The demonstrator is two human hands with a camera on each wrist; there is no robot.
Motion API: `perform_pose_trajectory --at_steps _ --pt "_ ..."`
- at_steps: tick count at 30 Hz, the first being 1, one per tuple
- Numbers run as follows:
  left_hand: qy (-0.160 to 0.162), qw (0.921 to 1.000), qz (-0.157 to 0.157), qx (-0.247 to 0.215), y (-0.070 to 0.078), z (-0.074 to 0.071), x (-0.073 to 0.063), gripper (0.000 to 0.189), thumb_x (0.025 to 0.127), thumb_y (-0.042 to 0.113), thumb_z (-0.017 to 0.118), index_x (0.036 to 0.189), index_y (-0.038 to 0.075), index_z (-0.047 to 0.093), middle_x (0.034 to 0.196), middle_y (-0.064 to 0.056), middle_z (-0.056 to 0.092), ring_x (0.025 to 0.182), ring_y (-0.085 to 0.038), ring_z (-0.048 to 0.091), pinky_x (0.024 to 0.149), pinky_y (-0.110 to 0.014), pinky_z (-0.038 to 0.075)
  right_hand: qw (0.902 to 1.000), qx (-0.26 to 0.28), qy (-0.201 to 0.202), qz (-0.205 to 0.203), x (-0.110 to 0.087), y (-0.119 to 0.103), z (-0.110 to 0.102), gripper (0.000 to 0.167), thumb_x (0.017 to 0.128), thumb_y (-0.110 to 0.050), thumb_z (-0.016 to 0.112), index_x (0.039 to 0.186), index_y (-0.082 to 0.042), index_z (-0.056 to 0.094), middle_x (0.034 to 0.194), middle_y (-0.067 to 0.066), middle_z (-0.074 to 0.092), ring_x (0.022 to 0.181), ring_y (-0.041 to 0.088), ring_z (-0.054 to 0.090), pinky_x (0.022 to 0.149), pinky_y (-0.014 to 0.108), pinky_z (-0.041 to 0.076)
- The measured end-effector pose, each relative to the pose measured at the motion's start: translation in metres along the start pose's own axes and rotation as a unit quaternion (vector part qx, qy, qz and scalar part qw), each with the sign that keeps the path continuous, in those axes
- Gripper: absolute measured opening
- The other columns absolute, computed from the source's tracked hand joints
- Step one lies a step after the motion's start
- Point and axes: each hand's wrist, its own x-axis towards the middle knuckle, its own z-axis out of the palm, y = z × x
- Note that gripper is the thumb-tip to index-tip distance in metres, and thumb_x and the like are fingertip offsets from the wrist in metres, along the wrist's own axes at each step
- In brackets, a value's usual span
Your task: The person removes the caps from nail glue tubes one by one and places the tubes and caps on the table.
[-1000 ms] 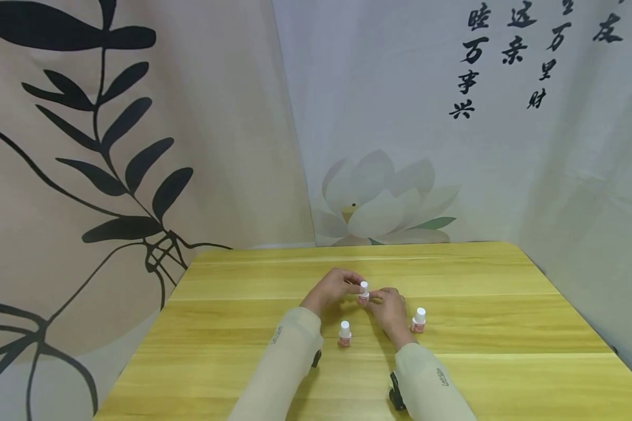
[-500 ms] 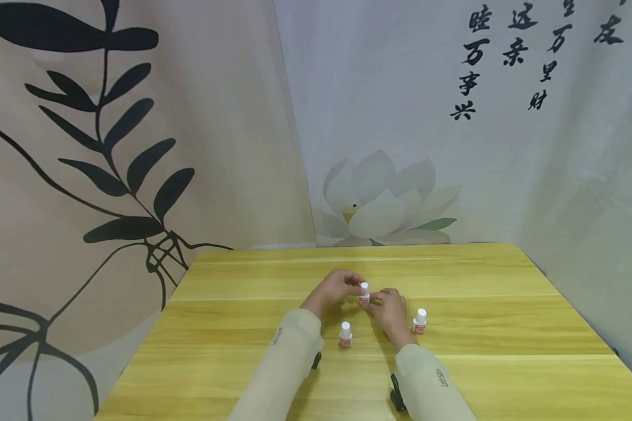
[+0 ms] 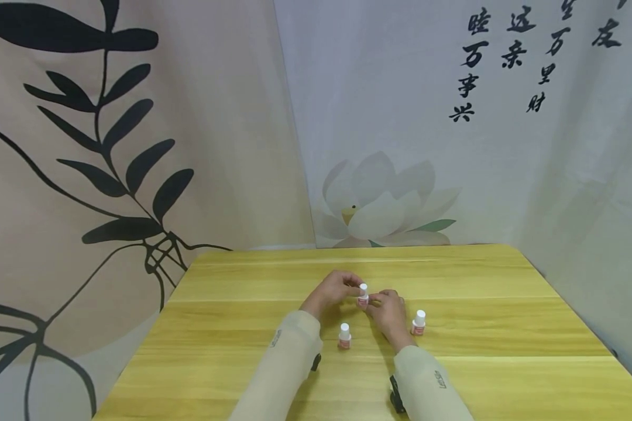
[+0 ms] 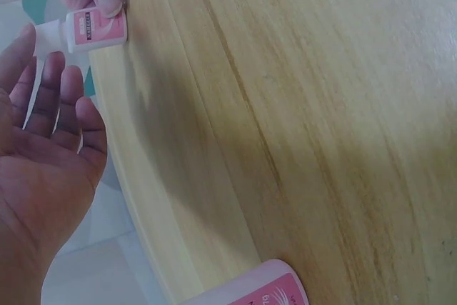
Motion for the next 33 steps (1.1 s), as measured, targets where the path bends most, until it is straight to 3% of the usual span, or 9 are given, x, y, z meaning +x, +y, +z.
perform_pose_trajectory --at_steps 10,17,24,33 --pt "-0.008 1.0 0.004 0.004 0.0013 -0.003 -0.0033 0.024 0.091 0.021 0.073 0.114 0.013 0.073 0.099 0.002 0.066 0.092 -0.017 0.058 0.083 -0.039 0.049 0.9999 -0.009 0.001 -0.006 -0.0002 -0.0008 0.0008 0.024 0.091 -0.026 0.074 0.105 -0.006 0.076 0.131 0.028 0.052 0.119 0.047 0.045 0.098 0.06 0.038" --pt "-0.005 1.0 0.005 -0.005 0.0022 -0.0021 -0.0066 0.019 0.091 0.02 0.074 0.108 0.012 0.073 0.1 0.001 0.067 0.094 -0.018 0.058 0.088 -0.045 0.048 1.0 -0.008 -0.002 -0.004 -0.0004 0.0004 0.0018 0.025 0.091 -0.027 0.073 0.106 -0.006 0.076 0.132 0.027 0.051 0.119 0.046 0.045 0.098 0.06 0.038" --pt "0.002 1.0 0.001 -0.007 0.0028 -0.0008 -0.0072 0.016 0.091 0.02 0.074 0.104 0.011 0.071 0.098 0.001 0.065 0.092 -0.018 0.057 0.085 -0.042 0.048 1.0 -0.001 -0.002 -0.003 -0.0007 -0.0005 0.0014 0.027 0.091 -0.025 0.073 0.107 -0.005 0.075 0.132 0.027 0.051 0.121 0.047 0.043 0.099 0.06 0.037" --pt "-0.001 1.0 0.003 0.0 0.0035 -0.001 -0.0061 0.025 0.091 0.02 0.074 0.114 0.011 0.072 0.099 0.0 0.065 0.093 -0.018 0.057 0.086 -0.041 0.048 0.9999 -0.007 -0.004 -0.007 -0.0013 -0.0007 0.0003 0.026 0.091 -0.025 0.073 0.108 -0.004 0.075 0.131 0.027 0.051 0.121 0.047 0.043 0.1 0.06 0.037"
